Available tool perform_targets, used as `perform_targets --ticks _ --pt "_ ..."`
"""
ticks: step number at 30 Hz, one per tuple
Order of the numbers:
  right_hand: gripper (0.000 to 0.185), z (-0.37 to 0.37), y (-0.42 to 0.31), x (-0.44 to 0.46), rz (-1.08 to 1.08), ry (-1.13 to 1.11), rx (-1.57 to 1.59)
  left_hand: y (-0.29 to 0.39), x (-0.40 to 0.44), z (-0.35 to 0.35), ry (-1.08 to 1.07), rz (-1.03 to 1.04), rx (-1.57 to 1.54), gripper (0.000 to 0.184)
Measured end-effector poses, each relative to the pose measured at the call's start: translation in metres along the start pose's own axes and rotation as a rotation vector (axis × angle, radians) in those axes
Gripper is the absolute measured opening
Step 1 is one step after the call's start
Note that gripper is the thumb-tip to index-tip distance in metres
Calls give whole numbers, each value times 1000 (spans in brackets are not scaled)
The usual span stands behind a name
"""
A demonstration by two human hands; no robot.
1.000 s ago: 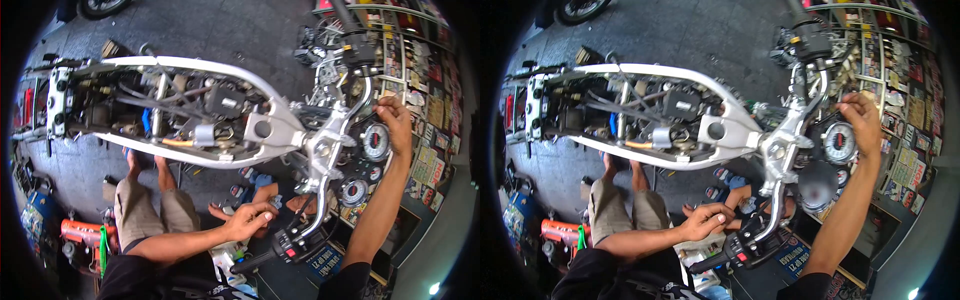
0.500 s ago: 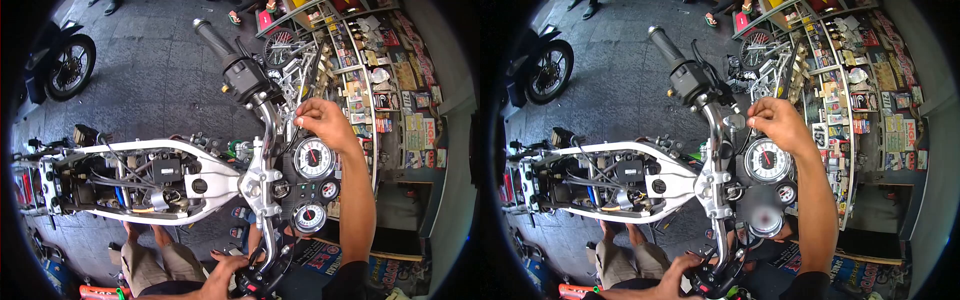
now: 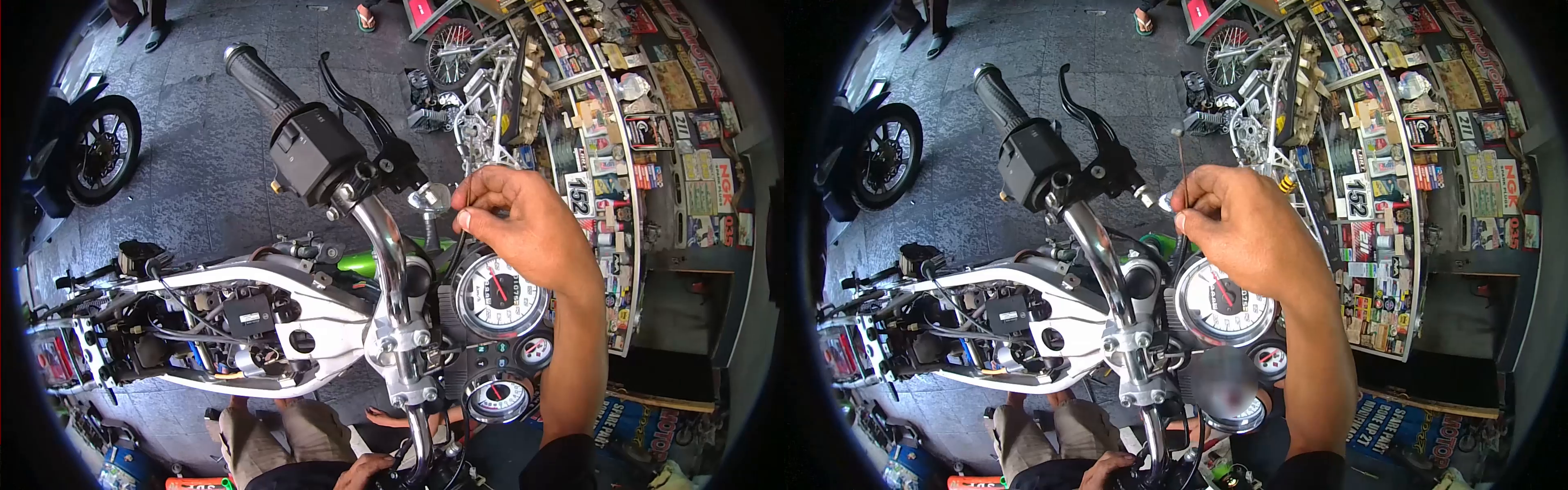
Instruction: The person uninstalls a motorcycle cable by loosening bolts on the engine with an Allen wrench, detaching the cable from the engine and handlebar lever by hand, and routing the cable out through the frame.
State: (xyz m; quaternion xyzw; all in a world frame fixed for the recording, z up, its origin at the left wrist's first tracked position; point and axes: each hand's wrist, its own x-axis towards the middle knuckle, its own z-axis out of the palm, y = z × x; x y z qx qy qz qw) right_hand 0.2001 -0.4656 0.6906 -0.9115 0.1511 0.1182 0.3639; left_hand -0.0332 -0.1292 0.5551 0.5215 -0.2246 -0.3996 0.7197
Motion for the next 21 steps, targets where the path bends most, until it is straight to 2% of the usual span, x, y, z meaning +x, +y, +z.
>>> perform_targets --ticks 4,6,8,10,12,14,17,21 --pt "15 1 0 -1 12 8 -21 -17 -3 -17 -75 17 34 94" --pt "14 3 0 -2 32 11 22 -44 -12 -37 -91 94 230 98" --pt "13 4 -1 -3 52 10 44 19 91 -77 193 259 334 30" --pt "11 3 1 -3 40 9 38 23 131 -99 438 357 462 20" --pt "10 1 -7 -4 65 -25 -70 20 148 -111 659 364 376 15" --pt "8 3 -7 -5 10 -19 38 4 138 -110 774 394 306 12" --pt "7 10 -16 -8 113 58 80 -11 102 -103 660 390 362 10" --pt "10 13 -14 -8 130 83 -55 -42 67 -79 478 360 295 11"
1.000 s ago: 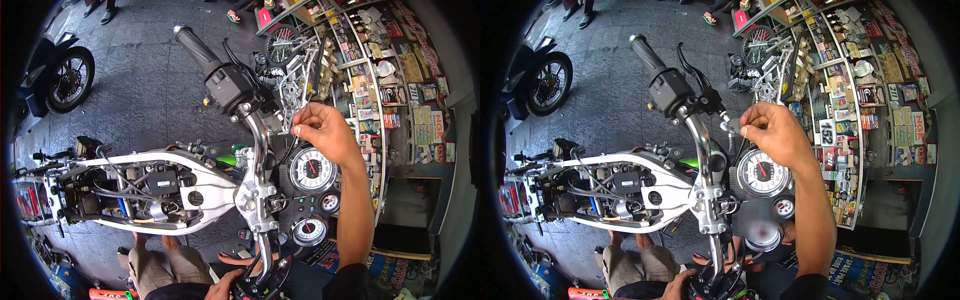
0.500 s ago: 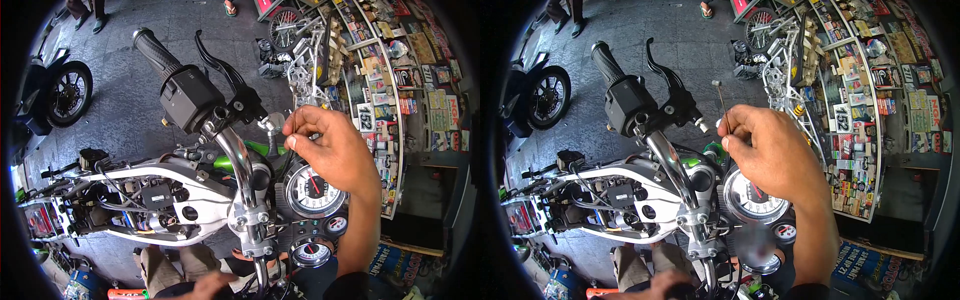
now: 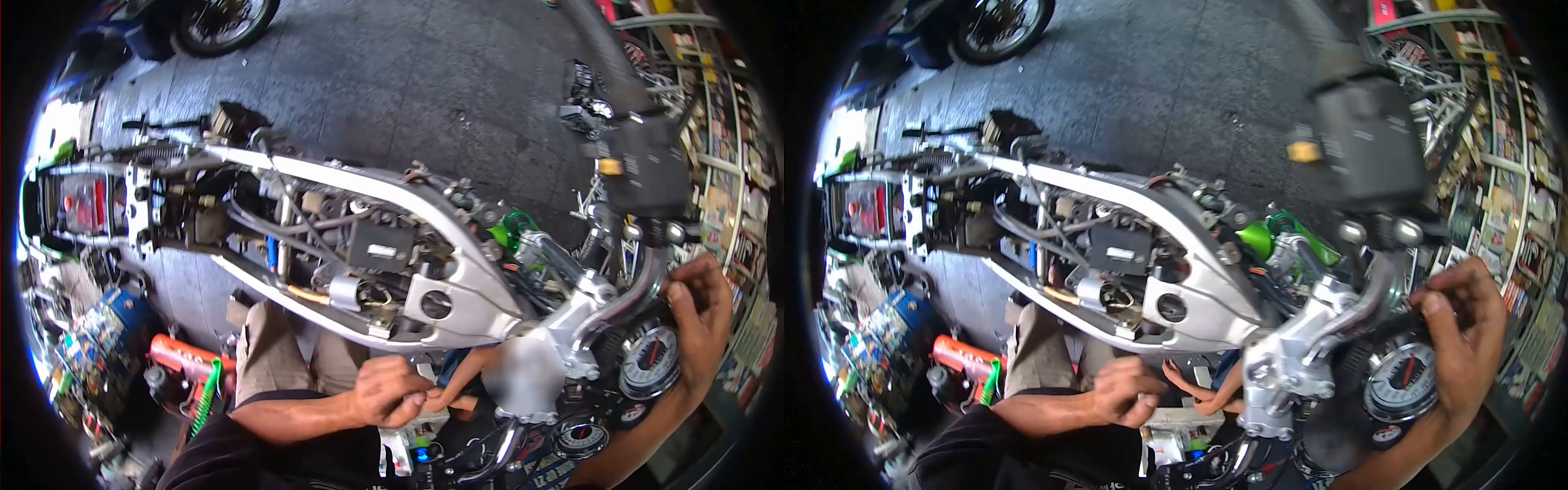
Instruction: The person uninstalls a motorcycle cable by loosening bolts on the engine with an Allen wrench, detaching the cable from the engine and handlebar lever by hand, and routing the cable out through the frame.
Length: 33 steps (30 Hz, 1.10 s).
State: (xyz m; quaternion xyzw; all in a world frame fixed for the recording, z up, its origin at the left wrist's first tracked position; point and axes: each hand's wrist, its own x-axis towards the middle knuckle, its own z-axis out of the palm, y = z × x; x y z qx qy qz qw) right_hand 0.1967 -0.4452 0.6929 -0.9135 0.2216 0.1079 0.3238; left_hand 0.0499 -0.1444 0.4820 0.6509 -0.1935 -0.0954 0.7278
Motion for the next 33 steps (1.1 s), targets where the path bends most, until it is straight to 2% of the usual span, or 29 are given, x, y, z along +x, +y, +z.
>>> perform_targets --ticks 3,5,12,13,16,19,24,27,29,31,32,33 --pt "16 -3 9 -2 -36 79 -104 -9 -35 14 -113 -100 -76 12" --pt "20 -17 16 -1 -11 19 -95 -14 -46 11 -144 -142 -73 13" --pt "29 -40 42 -5 -118 52 -86 -46 -82 -12 -39 -318 25 9" --pt "46 -73 64 -5 -94 0 -141 -51 -88 -12 -28 -312 43 9" --pt "46 -70 70 -9 -134 232 -116 -60 -102 -13 -33 -351 39 9" --pt "46 -86 71 -11 -99 199 -47 -72 -113 -11 -36 -394 21 9" --pt "45 -83 65 -6 -75 335 -69 -81 -125 -19 -47 -484 40 9" --pt "45 -75 54 -4 -44 225 -96 -85 -128 -18 -39 -459 45 7" --pt "49 -65 55 -4 -132 326 -91 -85 -128 -21 -55 -460 57 7" --pt "44 -61 51 -7 -180 323 -195 -85 -130 -20 -66 -495 79 7" --pt "34 -71 43 -9 -80 128 -183 -81 -124 -22 -86 -497 82 6" --pt "26 -46 31 -12 -101 228 -193 -77 -118 -24 -103 -440 100 7"
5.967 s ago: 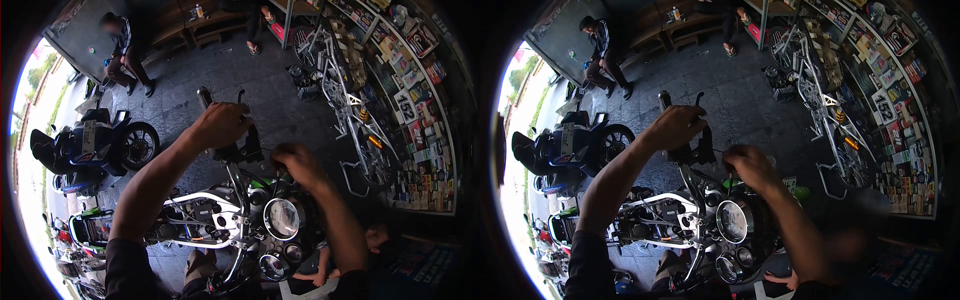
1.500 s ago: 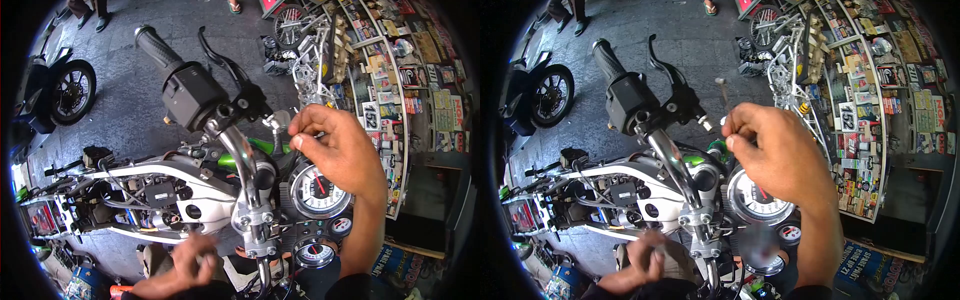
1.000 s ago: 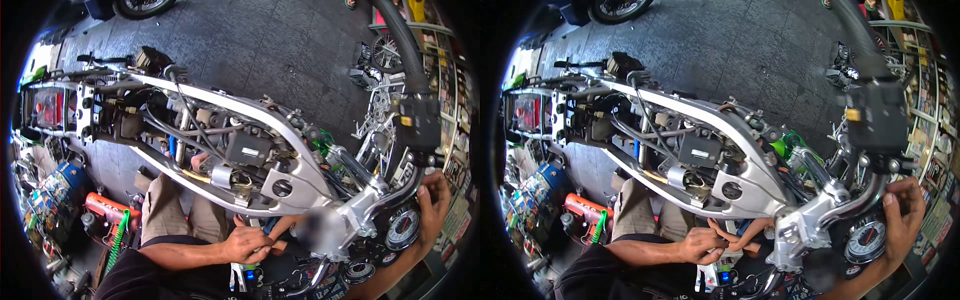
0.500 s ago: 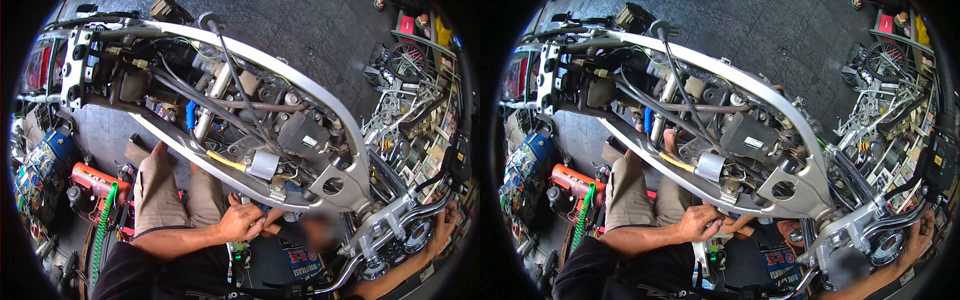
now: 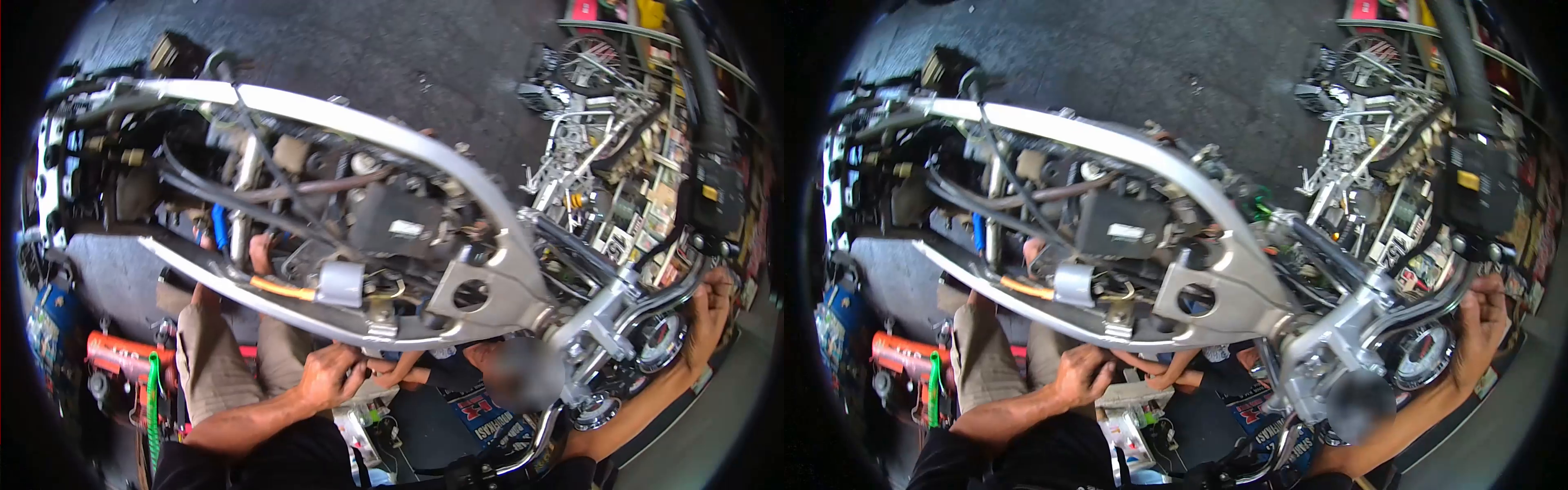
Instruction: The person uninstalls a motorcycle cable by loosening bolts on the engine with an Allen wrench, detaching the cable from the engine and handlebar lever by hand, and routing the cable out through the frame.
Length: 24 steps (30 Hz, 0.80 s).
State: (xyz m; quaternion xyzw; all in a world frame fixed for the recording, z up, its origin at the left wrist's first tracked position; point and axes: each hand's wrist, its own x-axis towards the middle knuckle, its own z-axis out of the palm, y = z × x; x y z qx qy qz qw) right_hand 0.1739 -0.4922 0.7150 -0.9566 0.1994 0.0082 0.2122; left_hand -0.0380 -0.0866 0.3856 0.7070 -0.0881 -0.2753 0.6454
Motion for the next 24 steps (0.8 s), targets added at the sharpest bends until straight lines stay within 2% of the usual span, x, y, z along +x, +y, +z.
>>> perform_targets --ticks 4,6,9,12,13,14,17,18,20,24 --pt "25 12 -22 -2 42 -63 6 44 23 -25 40 403 6 9" --pt "21 25 -36 -6 75 -82 55 61 44 -35 194 547 -44 12" --pt "20 31 -41 -9 188 -192 40 73 71 -49 302 539 133 16" --pt "20 29 -39 -4 253 -256 60 49 88 -38 343 493 337 21" --pt "19 29 -39 -5 262 -213 34 58 97 -37 328 571 305 21" --pt "19 29 -39 -5 264 -218 42 52 94 -32 365 538 346 20" --pt "20 30 -27 -10 10 -107 54 54 92 -33 323 497 400 18" --pt "19 21 -22 -11 -38 -114 36 55 93 -34 306 490 420 20" --pt "20 23 -15 -15 -62 30 -6 52 93 -32 328 499 425 21" --pt "20 14 -10 -10 4 -181 31 52 93 -33 353 492 440 22"
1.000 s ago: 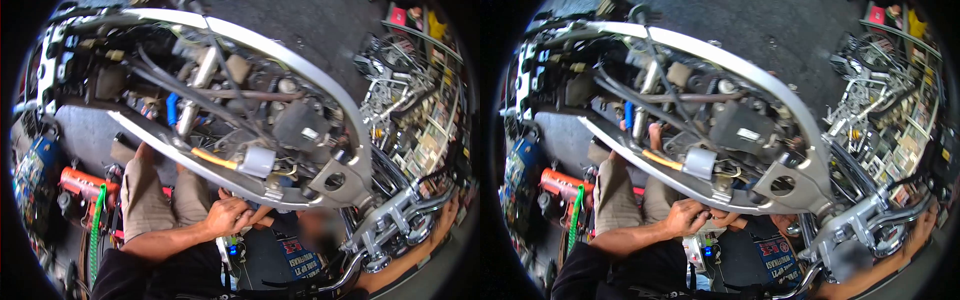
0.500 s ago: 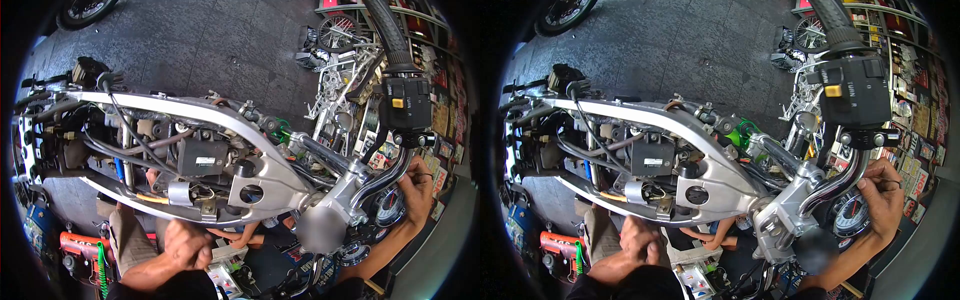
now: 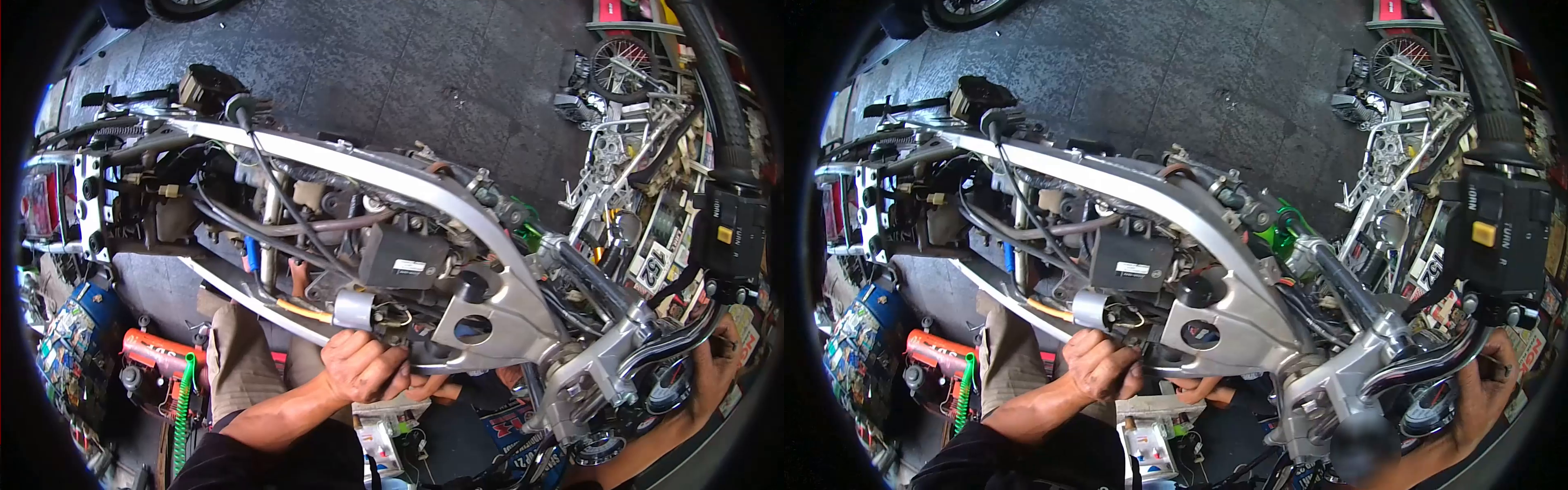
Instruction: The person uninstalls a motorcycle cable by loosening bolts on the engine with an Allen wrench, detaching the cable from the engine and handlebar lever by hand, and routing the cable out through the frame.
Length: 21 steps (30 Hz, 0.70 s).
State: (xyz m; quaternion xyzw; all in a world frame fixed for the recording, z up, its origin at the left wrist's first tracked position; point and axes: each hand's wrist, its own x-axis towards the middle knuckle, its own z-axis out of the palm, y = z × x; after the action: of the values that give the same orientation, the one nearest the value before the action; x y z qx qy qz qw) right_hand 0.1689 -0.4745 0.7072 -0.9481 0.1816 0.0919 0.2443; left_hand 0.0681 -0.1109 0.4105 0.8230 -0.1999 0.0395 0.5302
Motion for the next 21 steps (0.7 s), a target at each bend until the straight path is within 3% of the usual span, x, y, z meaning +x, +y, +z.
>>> perform_targets --ticks 4,8,11,12,14,16,19,21 --pt "32 0 2 -2 142 85 -55 0 1 0 17 -56 -34 19" --pt "30 6 1 -1 55 52 -44 13 32 -5 105 -165 -320 14" --pt "15 19 -26 6 16 58 -17 33 108 5 5 98 -322 30" --pt "14 22 -32 8 -10 71 -52 42 134 13 -98 100 -353 26" --pt "11 24 -33 8 -61 113 -49 47 174 37 -520 204 -294 20" --pt "16 26 -28 8 -62 136 60 50 199 73 -799 177 -484 20" --pt "27 30 -27 10 -54 130 172 59 230 88 -1082 241 -526 24" --pt "31 29 -31 12 -47 87 141 54 231 99 -1055 285 -620 29"
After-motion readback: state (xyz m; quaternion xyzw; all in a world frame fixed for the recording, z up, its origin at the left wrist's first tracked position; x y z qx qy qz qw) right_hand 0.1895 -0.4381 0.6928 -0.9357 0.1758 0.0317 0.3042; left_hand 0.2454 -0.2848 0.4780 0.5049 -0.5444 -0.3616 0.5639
